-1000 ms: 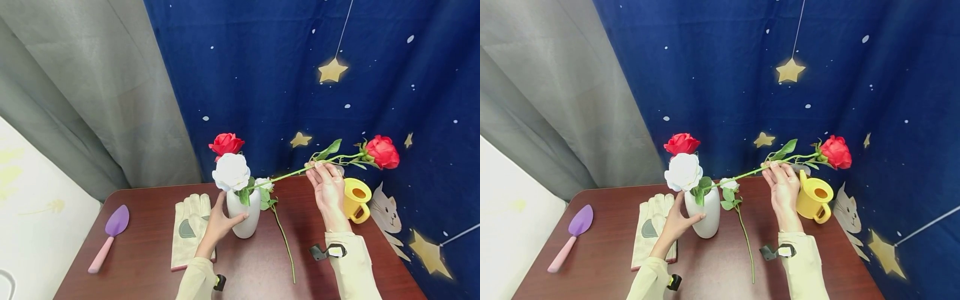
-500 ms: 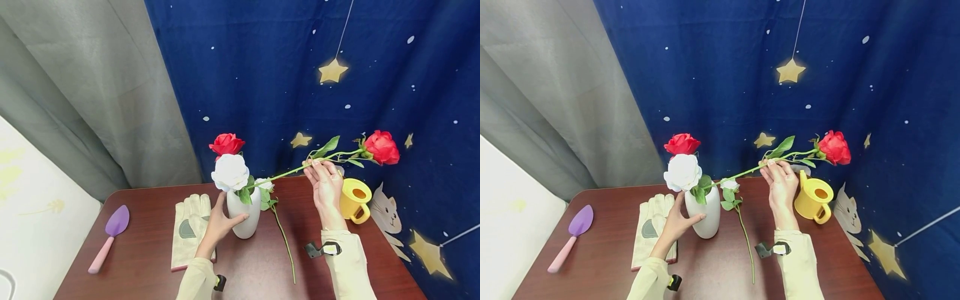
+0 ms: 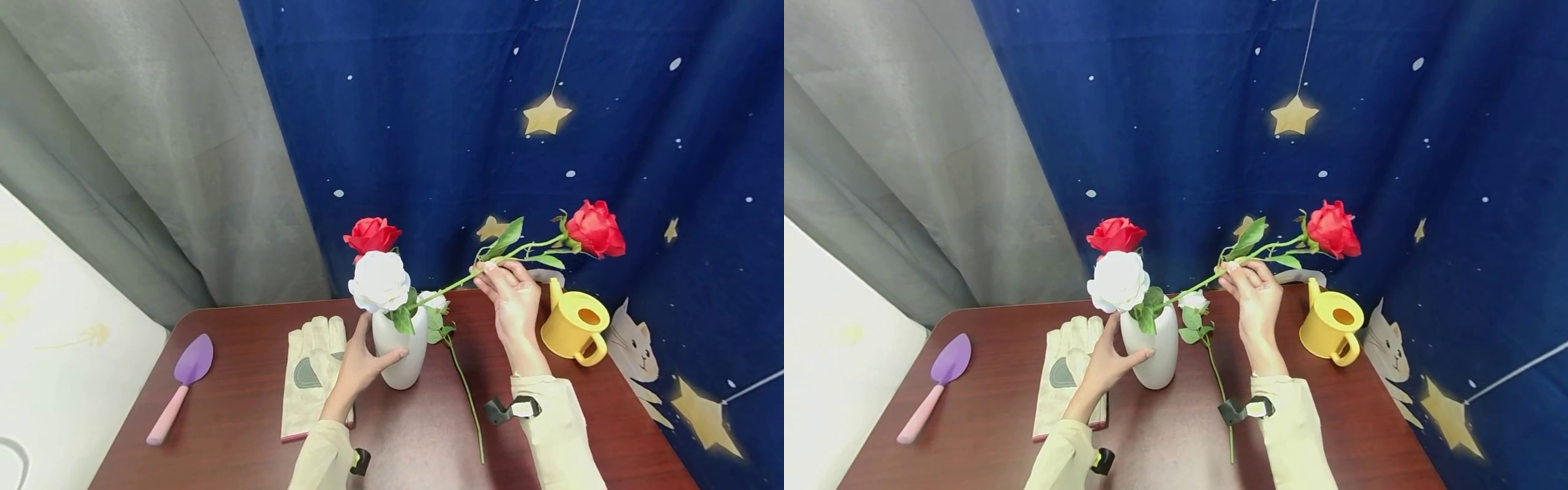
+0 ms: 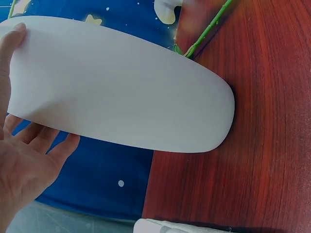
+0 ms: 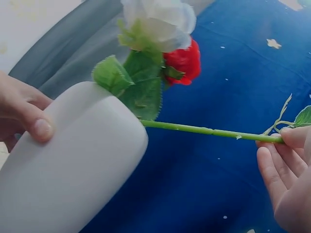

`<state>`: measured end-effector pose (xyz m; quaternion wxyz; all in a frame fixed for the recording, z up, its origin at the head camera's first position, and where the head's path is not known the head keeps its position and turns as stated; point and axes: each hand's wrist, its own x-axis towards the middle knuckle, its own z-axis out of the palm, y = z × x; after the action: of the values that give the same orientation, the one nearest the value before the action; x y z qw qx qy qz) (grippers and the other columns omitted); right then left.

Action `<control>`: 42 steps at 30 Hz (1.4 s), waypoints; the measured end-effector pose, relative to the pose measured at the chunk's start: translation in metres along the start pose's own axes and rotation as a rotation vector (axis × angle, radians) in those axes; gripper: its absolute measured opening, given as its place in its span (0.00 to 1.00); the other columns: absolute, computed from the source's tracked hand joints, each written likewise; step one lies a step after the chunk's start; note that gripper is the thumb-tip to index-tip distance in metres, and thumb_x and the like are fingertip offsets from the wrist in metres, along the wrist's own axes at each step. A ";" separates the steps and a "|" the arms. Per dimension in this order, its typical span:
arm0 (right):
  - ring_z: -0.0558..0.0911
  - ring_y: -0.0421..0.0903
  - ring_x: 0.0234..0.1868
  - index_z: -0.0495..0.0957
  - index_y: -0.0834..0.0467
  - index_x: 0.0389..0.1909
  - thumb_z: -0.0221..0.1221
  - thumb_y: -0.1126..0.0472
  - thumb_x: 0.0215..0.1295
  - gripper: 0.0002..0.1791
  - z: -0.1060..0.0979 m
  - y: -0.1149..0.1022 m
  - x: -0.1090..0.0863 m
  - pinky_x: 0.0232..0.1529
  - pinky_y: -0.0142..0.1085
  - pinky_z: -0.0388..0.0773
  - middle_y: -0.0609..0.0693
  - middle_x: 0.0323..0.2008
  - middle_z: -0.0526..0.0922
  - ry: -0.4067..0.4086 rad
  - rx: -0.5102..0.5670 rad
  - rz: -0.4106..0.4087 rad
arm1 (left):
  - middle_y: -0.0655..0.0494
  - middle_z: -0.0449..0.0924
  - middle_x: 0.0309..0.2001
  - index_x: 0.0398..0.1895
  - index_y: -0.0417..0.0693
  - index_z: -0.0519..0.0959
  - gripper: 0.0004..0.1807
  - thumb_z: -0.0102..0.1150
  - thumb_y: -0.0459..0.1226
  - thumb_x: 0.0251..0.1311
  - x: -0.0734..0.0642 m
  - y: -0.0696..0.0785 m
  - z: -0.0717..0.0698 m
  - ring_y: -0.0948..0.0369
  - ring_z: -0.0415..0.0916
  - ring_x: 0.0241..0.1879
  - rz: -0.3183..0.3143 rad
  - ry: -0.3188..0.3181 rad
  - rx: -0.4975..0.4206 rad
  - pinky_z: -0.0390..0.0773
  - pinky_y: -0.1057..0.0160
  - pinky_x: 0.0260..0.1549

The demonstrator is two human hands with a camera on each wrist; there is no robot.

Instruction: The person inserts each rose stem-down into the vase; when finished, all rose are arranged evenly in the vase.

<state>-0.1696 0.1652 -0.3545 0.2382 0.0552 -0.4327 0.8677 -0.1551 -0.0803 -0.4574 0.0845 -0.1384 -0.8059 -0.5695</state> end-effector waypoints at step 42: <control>0.81 0.43 0.28 0.75 0.71 0.34 0.62 0.74 0.54 0.08 0.034 0.035 -0.023 0.34 0.38 0.79 0.51 0.26 0.82 -0.178 -0.391 0.062 | 0.46 0.69 0.58 0.64 0.43 0.62 0.45 0.75 0.38 0.41 -0.006 0.035 -0.007 0.51 0.66 0.58 0.001 -0.007 -0.019 0.62 0.45 0.56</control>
<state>-0.1687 0.1125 -0.3657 0.1782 0.0709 -0.6137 0.7659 -0.1386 -0.0769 -0.4255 0.0806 -0.1417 -0.8006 -0.5766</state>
